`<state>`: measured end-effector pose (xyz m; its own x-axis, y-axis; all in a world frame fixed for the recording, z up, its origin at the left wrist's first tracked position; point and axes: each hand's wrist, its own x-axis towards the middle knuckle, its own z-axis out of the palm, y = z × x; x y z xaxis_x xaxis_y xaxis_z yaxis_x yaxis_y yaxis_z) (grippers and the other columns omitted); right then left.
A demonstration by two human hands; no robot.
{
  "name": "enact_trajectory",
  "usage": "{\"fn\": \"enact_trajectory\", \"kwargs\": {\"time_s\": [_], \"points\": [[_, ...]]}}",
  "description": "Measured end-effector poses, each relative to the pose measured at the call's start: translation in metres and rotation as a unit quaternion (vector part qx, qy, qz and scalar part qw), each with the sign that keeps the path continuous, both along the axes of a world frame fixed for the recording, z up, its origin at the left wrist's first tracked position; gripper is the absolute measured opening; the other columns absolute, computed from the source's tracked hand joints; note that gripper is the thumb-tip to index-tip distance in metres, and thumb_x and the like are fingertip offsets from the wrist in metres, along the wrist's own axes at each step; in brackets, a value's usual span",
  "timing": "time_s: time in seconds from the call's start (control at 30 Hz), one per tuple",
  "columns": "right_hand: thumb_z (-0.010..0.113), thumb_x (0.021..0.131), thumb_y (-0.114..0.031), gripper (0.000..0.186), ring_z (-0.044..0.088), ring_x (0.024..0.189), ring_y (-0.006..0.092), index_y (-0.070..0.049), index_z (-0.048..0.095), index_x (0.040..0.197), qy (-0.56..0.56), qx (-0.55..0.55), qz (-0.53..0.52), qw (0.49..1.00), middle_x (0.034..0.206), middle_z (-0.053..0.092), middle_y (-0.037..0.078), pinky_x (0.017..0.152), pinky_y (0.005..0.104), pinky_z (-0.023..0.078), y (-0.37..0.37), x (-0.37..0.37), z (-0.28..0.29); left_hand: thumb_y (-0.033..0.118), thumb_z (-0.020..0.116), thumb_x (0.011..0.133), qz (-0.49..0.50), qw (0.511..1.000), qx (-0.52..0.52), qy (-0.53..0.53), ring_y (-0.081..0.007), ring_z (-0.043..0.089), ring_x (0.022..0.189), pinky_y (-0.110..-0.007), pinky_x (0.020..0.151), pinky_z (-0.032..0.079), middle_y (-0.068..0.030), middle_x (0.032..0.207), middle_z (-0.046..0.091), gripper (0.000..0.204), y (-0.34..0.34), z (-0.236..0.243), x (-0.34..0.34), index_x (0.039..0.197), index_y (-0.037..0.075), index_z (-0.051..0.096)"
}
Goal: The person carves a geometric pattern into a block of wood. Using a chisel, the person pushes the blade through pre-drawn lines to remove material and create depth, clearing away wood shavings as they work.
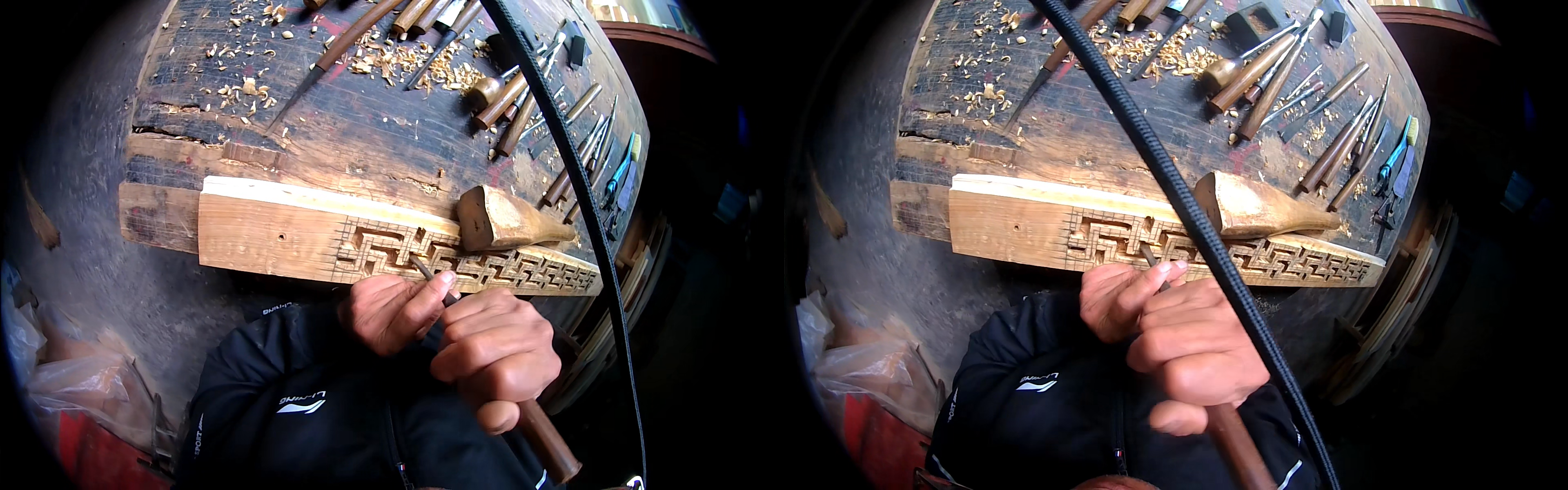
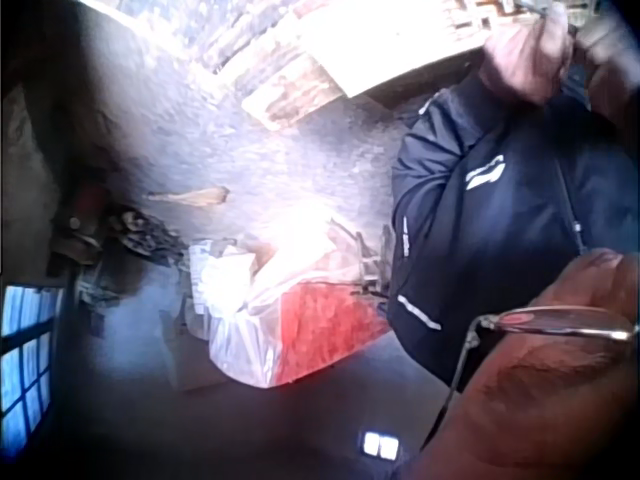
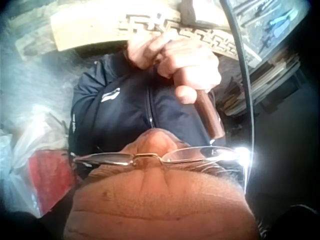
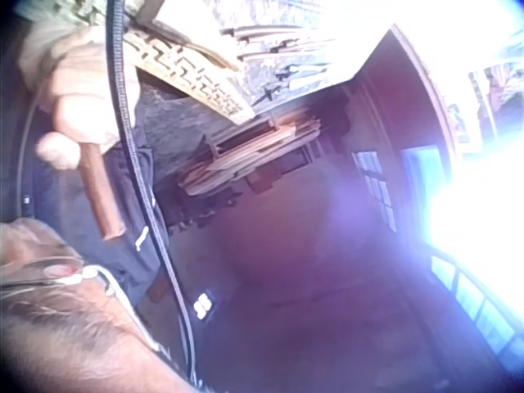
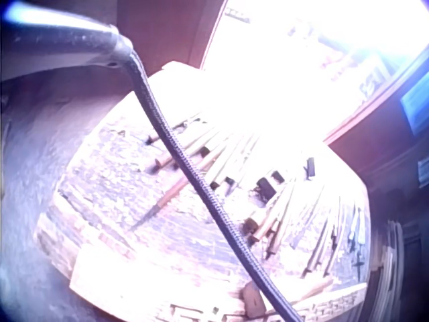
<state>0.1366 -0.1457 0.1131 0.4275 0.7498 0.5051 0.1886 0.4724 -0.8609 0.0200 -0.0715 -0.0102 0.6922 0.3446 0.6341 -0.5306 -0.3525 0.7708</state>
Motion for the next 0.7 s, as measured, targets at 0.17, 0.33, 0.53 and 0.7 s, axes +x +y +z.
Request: {"fn": "enact_trajectory", "kwargs": {"time_s": [0.17, 0.33, 0.53, 0.7], "points": [[0.058, 0.119, -0.029, 0.056, 0.048, 0.04, 0.0143, -0.006, 0.05, 0.069, -0.035, 0.004, -0.062, 0.997, 0.063, 0.063, 0.012, 0.039, 0.0285, 0.038, 0.012, -0.009, -0.001, 0.003, 0.072, 0.103, 0.012, 1.0, -0.016, 0.007, -0.0216, 0.079, 0.071, -0.035, 0.058, 0.061, -0.0215, 0.104, 0.082, 0.049, -0.002, 0.008, 0.002, 0.147, -0.014, 0.057], [0.056, 0.12, -0.028, 0.055, 0.051, 0.037, 0.0135, -0.009, 0.046, 0.069, -0.058, 0.059, -0.144, 0.986, 0.06, 0.062, 0.009, 0.036, 0.0274, 0.036, -0.002, -0.024, -0.009, 0.018, 0.069, 0.111, -0.143, 0.985, 0.037, 0.086, -0.0318, 0.085, 0.085, -0.043, 0.072, 0.067, -0.0269, 0.126, 0.081, 0.053, 0.018, 0.005, -0.01, 0.156, -0.006, 0.055], [0.059, 0.119, -0.028, 0.057, 0.049, 0.037, 0.0145, -0.011, 0.045, 0.067, 0.0, 0.031, -0.092, 0.995, 0.06, 0.063, 0.009, 0.036, 0.0278, 0.036, -0.008, 0.001, 0.006, 0.003, 0.079, 0.097, -0.095, 0.993, 0.031, 0.055, -0.0147, 0.073, 0.065, -0.03, 0.054, 0.056, -0.0093, 0.091, 0.079, 0.057, 0.009, 0.007, 0.003, 0.151, -0.007, 0.064], [0.059, 0.119, -0.039, 0.059, 0.045, 0.034, 0.0102, -0.014, 0.043, 0.068, 0.005, 0.036, -0.159, 0.987, 0.054, 0.057, 0.002, 0.034, 0.0239, 0.036, -0.037, 0.005, 0.024, 0.014, 0.095, 0.091, -0.059, 0.993, 0.098, 0.017, -0.0183, 0.08, 0.076, -0.028, 0.056, 0.057, -0.0137, 0.105, 0.084, 0.059, 0.017, 0.009, 0.003, 0.141, -0.002, 0.068]]}}
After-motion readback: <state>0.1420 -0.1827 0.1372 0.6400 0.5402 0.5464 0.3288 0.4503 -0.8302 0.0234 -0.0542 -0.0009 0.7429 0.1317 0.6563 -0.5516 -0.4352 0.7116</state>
